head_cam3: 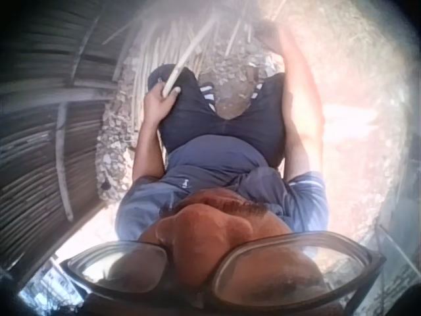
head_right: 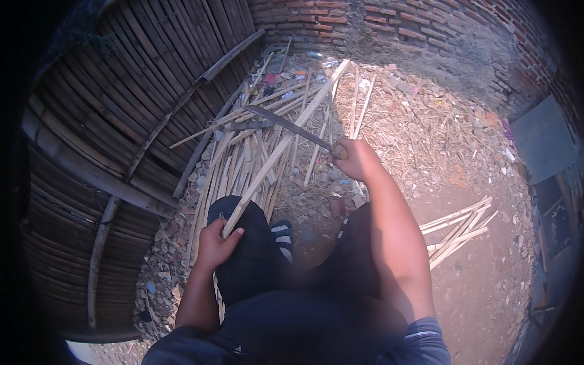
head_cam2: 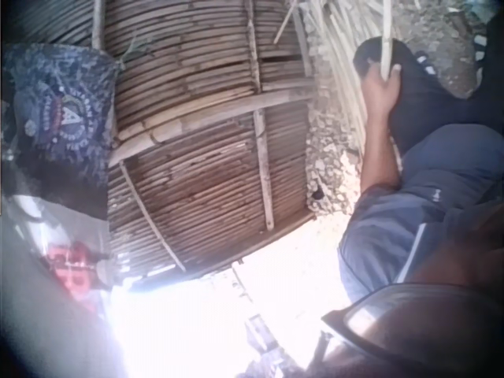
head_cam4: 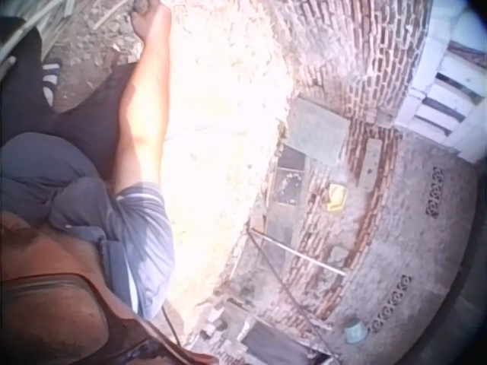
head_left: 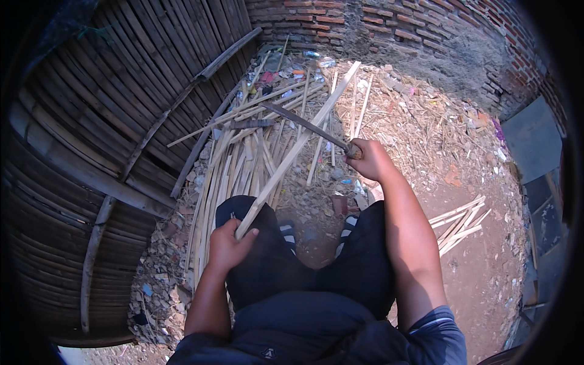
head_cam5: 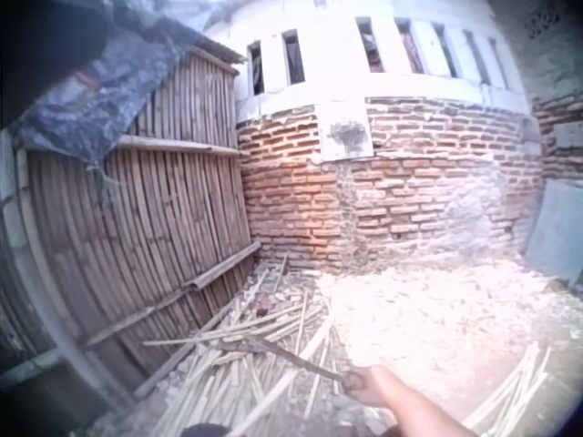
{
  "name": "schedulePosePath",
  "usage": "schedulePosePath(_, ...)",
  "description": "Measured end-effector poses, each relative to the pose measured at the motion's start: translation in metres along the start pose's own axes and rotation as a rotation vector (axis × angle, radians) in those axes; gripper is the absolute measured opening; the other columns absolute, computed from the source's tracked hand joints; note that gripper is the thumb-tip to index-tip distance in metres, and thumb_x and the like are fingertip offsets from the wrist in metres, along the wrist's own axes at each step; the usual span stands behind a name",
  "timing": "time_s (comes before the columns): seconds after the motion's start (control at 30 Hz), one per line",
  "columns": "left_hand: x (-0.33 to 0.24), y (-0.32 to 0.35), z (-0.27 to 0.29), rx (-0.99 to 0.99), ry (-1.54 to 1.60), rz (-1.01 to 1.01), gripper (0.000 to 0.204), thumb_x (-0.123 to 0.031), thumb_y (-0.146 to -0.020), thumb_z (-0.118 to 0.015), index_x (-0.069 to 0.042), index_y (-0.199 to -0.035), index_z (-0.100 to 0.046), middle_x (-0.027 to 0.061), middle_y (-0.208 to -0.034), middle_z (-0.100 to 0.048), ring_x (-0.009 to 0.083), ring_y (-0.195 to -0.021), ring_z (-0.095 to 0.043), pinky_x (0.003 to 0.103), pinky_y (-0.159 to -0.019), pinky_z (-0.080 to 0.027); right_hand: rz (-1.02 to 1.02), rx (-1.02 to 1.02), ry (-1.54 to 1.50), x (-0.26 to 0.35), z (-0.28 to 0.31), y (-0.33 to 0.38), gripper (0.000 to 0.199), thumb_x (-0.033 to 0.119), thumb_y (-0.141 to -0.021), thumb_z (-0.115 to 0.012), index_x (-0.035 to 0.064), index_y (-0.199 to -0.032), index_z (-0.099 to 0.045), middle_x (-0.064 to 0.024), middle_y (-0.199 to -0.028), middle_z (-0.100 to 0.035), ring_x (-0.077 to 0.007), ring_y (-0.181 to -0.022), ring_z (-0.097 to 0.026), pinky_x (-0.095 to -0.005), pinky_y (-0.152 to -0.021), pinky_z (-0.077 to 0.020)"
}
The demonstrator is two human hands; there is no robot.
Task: The person uses a cleaver-like tool to shave a long strip of bamboo while sitting on the ground, then moves the strip to the side.
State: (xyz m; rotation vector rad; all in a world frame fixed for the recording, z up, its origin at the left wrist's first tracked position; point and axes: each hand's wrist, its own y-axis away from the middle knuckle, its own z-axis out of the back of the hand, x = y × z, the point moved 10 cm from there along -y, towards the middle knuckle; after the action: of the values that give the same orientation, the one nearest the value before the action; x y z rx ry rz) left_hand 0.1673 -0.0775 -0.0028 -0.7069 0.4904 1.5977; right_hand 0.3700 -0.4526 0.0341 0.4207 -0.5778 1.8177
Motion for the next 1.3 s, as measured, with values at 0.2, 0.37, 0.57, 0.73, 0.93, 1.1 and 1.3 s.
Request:
schedulePosePath(0.2, -0.007, 0.002, 0.002, 0.022, 0.000, 0.008, 0.037, -0.034, -0.087, -0.088, -0.002, -0.100, -0.075, 0.0198, -0.080, -0.075, 0.0355, -0.074, -0.077, 0.042, -0.070, -0.058, 0.135, 0.263, 0.116, 0.019, -0.032, -0.001, 0.038, 0.035, -0.085, -0.085, 0.0126, -0.115, -0.077, -0.0196, -0.102, -0.076, -0.0421, -0.101, -0.072, -0.0500, -0.089, -0.0573)
schedulePosePath(0.37, -0.007, 0.001, 0.004, 0.010, -0.037, -0.001, 0.038, -0.035, -0.087, -0.088, -0.002, -0.100, -0.075, 0.0196, -0.079, -0.075, 0.0361, -0.074, -0.076, 0.043, -0.070, -0.058, -0.218, -0.036, 0.022, -0.030, 0.006, -0.013, 0.039, 0.037, -0.088, -0.085, 0.0106, -0.116, -0.076, -0.0229, -0.106, -0.077, -0.0415, -0.103, -0.074, -0.0492, -0.091, -0.0583)
schedulePosePath(0.57, -0.005, -0.001, 0.001, 0.031, -0.015, 0.009, 0.038, -0.036, -0.087, -0.087, -0.003, -0.100, -0.075, 0.0197, -0.078, -0.075, 0.0376, -0.075, -0.076, 0.044, -0.070, -0.059, 0.285, 0.123, 0.146, 0.047, -0.027, 0.007, 0.039, 0.040, -0.089, -0.083, 0.0091, -0.112, -0.075, -0.0233, -0.101, -0.076, -0.0431, -0.099, -0.073, -0.0492, -0.089, -0.0585)
schedulePosePath(0.73, -0.006, 0.002, 0.002, 0.038, -0.023, 0.013, 0.039, -0.037, -0.087, -0.087, -0.002, -0.100, -0.075, 0.0203, -0.079, -0.075, 0.0385, -0.077, -0.077, 0.045, -0.071, -0.059, 0.132, 0.189, 0.120, 0.032, -0.038, -0.005, 0.039, 0.038, -0.088, -0.083, 0.0084, -0.112, -0.075, -0.0248, -0.101, -0.075, -0.0432, -0.099, -0.073, -0.0471, -0.087, -0.0585)
schedulePosePath(0.93, -0.007, 0.002, 0.001, 0.010, -0.090, -0.029, 0.039, -0.035, -0.087, -0.088, -0.001, -0.103, -0.075, 0.0161, -0.077, -0.073, 0.0282, -0.069, -0.073, 0.039, -0.067, -0.055, -0.225, -0.069, -0.064, -0.050, 0.004, -0.013, 0.042, 0.037, -0.088, -0.085, 0.0080, -0.118, -0.076, -0.0238, -0.105, -0.077, -0.0429, -0.099, -0.074, -0.0477, -0.089, -0.0574)
schedulePosePath(1.1, -0.008, 0.001, 0.002, -0.007, -0.083, -0.032, 0.039, -0.036, -0.087, -0.088, -0.002, -0.102, -0.075, 0.0163, -0.075, -0.072, 0.0294, -0.069, -0.074, 0.040, -0.067, -0.056, -0.039, 0.082, 0.051, -0.001, -0.010, 0.000, 0.037, 0.033, -0.087, -0.084, 0.0100, -0.115, -0.076, -0.0217, -0.105, -0.077, -0.0418, -0.100, -0.074, -0.0486, -0.089, -0.0579)
schedulePosePath(1.3, -0.011, 0.003, 0.005, -0.013, -0.133, -0.061, 0.039, -0.037, -0.088, -0.087, -0.002, -0.101, -0.074, 0.0172, -0.074, -0.072, 0.0328, -0.070, -0.075, 0.042, -0.066, -0.056, 0.214, 0.217, 0.145, 0.051, -0.035, 0.001, 0.034, 0.030, -0.084, -0.084, 0.0089, -0.110, -0.076, -0.0209, -0.100, -0.076, -0.0448, -0.099, -0.072, -0.0507, -0.086, -0.0573)
